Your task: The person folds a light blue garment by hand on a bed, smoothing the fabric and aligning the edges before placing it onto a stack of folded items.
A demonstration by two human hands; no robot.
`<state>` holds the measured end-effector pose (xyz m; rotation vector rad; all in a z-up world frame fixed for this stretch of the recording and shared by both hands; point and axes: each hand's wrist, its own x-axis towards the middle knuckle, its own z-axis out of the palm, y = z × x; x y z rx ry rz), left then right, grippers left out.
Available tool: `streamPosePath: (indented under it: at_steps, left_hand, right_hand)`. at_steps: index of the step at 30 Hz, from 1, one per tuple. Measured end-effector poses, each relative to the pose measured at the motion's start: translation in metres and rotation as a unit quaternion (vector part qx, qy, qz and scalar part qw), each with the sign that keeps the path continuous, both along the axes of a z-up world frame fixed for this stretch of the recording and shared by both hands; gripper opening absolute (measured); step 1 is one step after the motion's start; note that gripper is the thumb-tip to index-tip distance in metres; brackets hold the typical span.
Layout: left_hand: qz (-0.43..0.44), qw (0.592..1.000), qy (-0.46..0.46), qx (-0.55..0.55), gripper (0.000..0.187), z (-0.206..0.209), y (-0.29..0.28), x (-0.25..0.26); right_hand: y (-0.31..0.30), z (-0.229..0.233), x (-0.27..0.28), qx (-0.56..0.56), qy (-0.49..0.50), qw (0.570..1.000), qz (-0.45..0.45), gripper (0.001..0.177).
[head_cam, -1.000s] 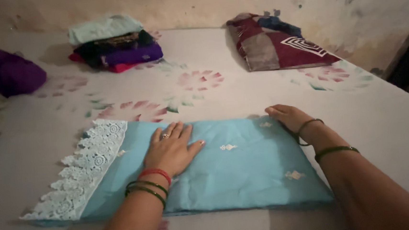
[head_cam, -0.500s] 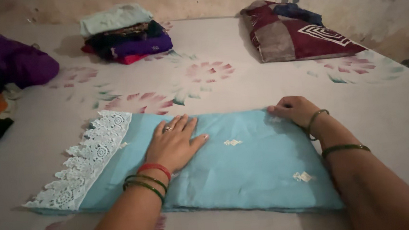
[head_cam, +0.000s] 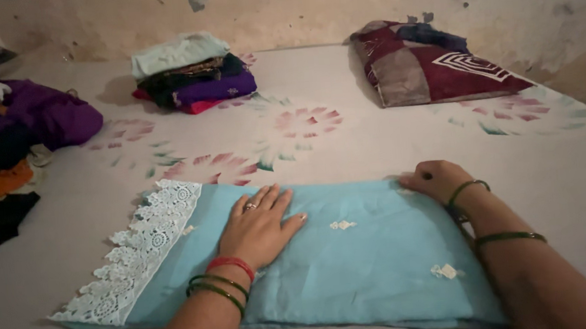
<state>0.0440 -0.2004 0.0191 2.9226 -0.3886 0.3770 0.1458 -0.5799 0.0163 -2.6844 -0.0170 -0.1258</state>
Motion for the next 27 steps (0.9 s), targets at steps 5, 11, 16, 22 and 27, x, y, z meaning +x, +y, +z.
streamPosePath:
  at_steps: [5,11,16,22,27]
  left_hand:
    - [-0.003,1.0,0.001,0.001,0.07,-0.001,0.001,0.001]
    - [0.002,1.0,0.008,0.0,0.071,0.003,-0.001,-0.002]
    - [0.001,1.0,0.001,-0.005,0.071,0.004,-0.001,-0.005]
    - [-0.005,1.0,0.005,-0.009,0.073,-0.002,-0.001,0.003]
    - [0.006,0.999,0.029,-0.03,0.078,0.009,0.003,0.006]
  right_hand:
    - [-0.002,-0.01,0.004,-0.002,-0.041,0.999,0.011,0.052]
    - [0.052,0.03,-0.035,-0.175,-0.163,0.971,0.025,0.085]
    - [0.114,0.016,-0.094,-0.222,-0.11,0.967,0.061,0.089]
    - [0.106,0.013,-0.103,-0.2,0.055,0.978,-0.028,0.085]
    - [0.108,0.02,-0.105,-0.2,0.051,0.978,-0.039,0.084]
